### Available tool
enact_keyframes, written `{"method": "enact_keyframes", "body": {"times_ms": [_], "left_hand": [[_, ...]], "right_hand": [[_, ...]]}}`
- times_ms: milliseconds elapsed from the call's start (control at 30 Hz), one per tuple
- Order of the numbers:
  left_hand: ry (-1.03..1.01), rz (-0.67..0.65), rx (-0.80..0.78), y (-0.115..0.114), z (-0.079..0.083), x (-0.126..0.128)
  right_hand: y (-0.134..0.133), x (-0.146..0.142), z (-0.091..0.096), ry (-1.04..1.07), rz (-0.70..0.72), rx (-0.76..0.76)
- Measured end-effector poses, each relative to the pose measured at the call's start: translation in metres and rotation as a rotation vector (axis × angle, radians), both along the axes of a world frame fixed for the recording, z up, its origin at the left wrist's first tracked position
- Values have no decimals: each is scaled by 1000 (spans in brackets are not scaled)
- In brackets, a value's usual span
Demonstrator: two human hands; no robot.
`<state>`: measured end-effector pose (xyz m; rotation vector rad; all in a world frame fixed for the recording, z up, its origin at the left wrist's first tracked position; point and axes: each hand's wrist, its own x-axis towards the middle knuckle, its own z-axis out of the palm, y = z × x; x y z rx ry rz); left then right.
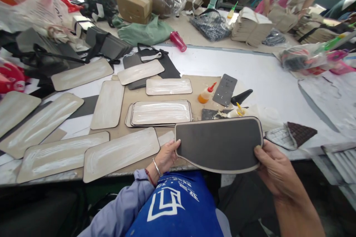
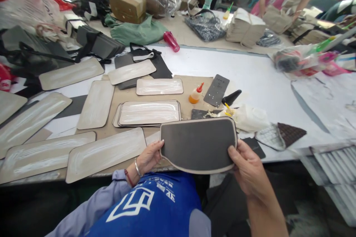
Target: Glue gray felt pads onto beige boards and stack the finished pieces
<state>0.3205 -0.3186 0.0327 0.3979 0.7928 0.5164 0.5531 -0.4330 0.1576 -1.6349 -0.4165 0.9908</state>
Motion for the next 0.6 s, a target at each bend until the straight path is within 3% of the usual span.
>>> {"method": "enact_keyframes", "body": {"times_ms": [133, 233, 333, 433, 600], "left_hand": [[174, 120, -32, 3, -15, -18], [331, 151, 11, 1, -31, -28], [451, 134, 57, -1, -43, -33], [512, 101, 85, -2, -49, -34], [640, 39, 193, -1, -50, -30]], "right_hand": [[-4, 9, -64, -19, -24, -106], [-11, 9, -118, -192, 9, -199], [-17, 6, -156, -412, 32, -306], [-20, 5, -174, -504, 49, -356], [-19, 9, -184, -516, 59, -371]]}}
